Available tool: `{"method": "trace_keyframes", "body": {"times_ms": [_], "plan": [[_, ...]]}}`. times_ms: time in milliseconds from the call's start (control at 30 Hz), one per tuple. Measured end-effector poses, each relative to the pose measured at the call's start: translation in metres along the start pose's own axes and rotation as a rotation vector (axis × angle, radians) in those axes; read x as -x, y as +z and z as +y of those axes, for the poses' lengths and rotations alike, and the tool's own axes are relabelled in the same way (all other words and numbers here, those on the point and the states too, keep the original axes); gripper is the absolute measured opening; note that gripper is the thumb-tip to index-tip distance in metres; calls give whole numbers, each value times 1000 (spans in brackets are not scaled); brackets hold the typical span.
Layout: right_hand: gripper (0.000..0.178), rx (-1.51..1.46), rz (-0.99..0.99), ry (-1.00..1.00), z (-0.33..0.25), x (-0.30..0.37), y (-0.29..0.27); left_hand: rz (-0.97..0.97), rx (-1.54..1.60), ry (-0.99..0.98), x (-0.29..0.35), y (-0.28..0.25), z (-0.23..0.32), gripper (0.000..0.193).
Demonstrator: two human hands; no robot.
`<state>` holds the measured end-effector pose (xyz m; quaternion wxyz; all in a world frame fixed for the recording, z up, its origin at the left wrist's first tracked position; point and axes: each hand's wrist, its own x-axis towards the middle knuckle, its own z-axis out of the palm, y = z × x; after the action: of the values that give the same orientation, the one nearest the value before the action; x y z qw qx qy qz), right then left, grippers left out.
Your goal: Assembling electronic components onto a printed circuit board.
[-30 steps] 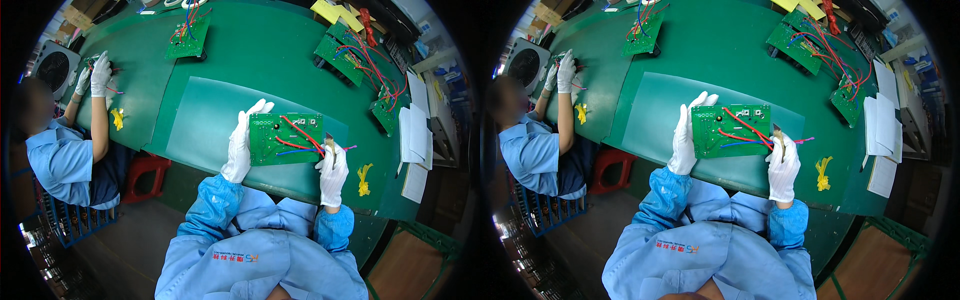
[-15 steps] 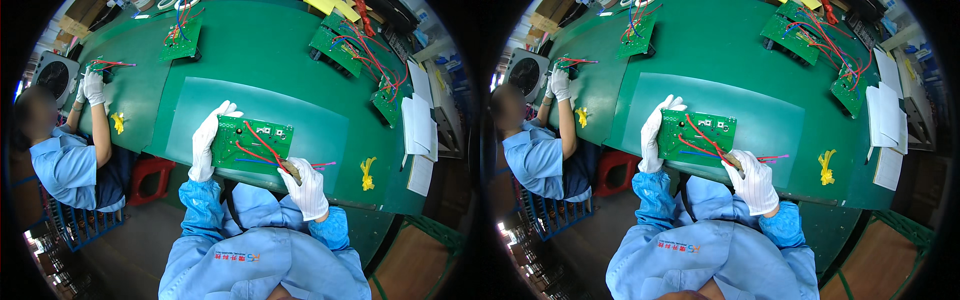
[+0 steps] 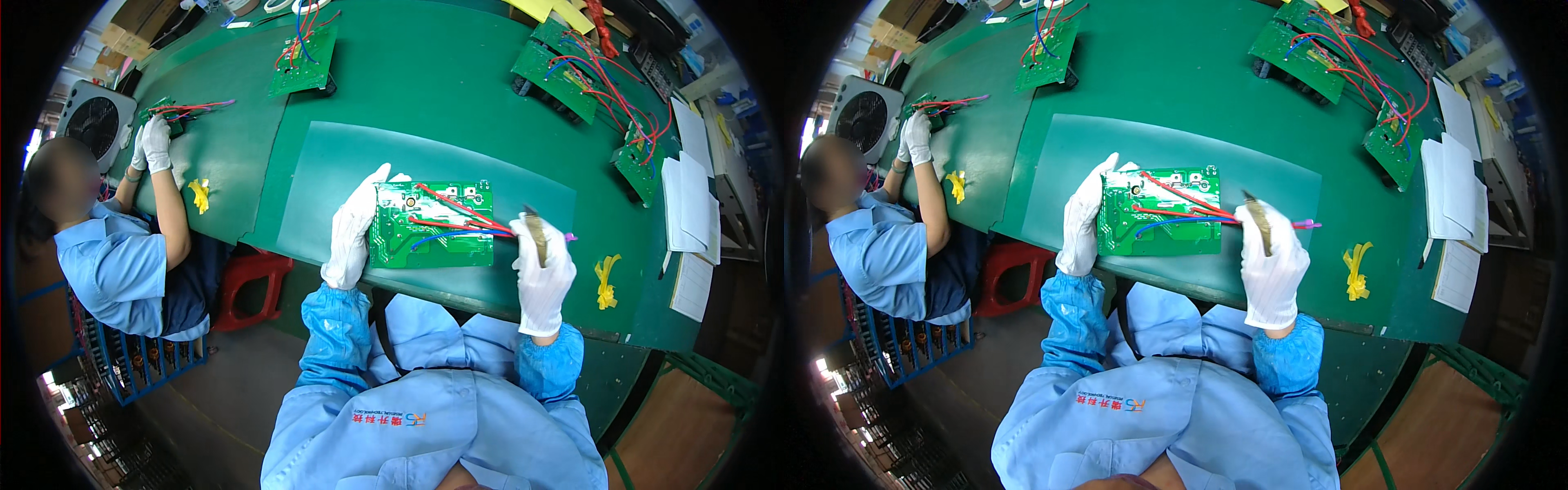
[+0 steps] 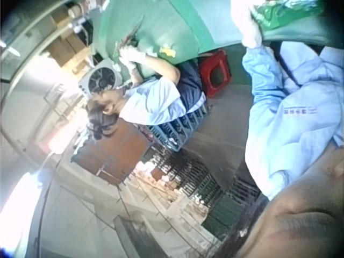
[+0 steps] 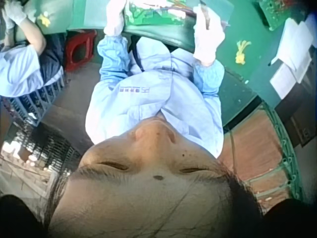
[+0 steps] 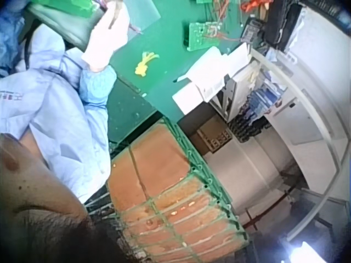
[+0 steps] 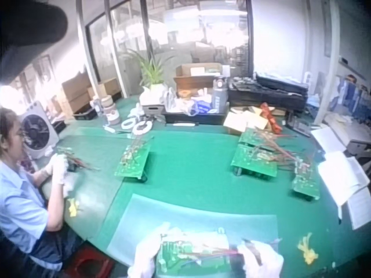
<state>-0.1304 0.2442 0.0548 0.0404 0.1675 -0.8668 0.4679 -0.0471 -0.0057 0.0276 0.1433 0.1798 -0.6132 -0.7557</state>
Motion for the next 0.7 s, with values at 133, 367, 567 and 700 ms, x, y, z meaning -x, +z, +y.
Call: {"method": "trace_keyframes", "body": {"times_ms": [133,367,567,700], "plan": [[17,-192,-9,21,-19,-2,1,-16,-14,63,1,-3,-3,65],[38,296,-235,-790,-35,8,43,24,12,61,-2,0,-7,61],[48,452,-321,-721,-54,10,44,22,49,47,-2,-1,-11,60],[44,593,-273,-631,-58,6,45,26,10,50,-2,-3,-10,61]]}}
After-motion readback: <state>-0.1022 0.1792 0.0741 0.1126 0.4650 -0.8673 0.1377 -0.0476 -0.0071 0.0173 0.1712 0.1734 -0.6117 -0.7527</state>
